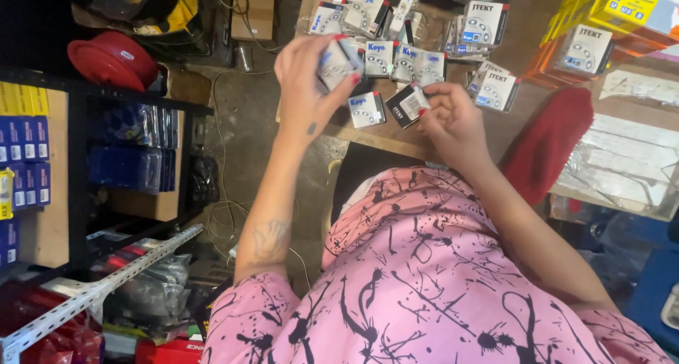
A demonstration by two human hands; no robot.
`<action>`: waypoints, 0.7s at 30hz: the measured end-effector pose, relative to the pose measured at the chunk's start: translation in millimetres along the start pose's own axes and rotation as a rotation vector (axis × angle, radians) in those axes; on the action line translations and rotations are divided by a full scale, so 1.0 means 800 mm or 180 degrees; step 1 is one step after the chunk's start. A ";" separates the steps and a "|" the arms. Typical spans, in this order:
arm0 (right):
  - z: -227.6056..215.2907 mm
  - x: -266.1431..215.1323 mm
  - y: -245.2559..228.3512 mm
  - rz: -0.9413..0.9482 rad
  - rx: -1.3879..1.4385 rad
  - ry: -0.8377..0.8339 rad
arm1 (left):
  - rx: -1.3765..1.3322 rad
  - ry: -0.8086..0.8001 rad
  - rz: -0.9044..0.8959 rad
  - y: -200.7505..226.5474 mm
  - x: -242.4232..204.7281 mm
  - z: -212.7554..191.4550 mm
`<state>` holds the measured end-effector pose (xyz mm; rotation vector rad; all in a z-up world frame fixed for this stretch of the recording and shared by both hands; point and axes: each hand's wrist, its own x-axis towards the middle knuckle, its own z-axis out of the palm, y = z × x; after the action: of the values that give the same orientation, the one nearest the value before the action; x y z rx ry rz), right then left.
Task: The person sits at a table and wipes small white boxes with a red cloth. They pick up boxes from a pile, wipe them, and place them back on the table or into a stack.
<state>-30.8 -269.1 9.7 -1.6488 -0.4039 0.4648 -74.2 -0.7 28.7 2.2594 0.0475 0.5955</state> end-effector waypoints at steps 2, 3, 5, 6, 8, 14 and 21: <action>0.000 0.002 -0.001 -0.0071 0.0158 0.0053 | 0.0490 -0.0167 0.0216 0.001 0.012 0.012; 0.000 0.004 -0.002 -0.0152 0.0314 0.0119 | 0.0975 -0.0335 0.0451 0.001 0.020 0.017; 0.003 0.013 -0.021 -0.0681 -0.0383 0.0351 | 0.1151 -0.0533 0.0579 0.000 0.023 0.028; 0.003 0.017 -0.031 -0.1200 -0.1092 0.0576 | 0.1317 -0.0734 0.0707 0.000 0.026 0.035; 0.003 0.025 -0.056 -0.1674 -0.1684 0.0693 | 0.1180 -0.0848 0.0677 0.000 0.024 0.036; -0.002 0.046 -0.050 -0.2835 -0.2417 0.0670 | 0.1125 -0.0975 0.0740 0.010 -0.009 0.028; 0.013 0.064 -0.025 -0.2652 -0.2406 0.0656 | 0.1701 -0.1168 0.1297 0.004 -0.023 0.037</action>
<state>7.7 -231.8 24.8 -2.0096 -1.1366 -0.5472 -77.9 -27.7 6.4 2.8965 -0.5016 0.3907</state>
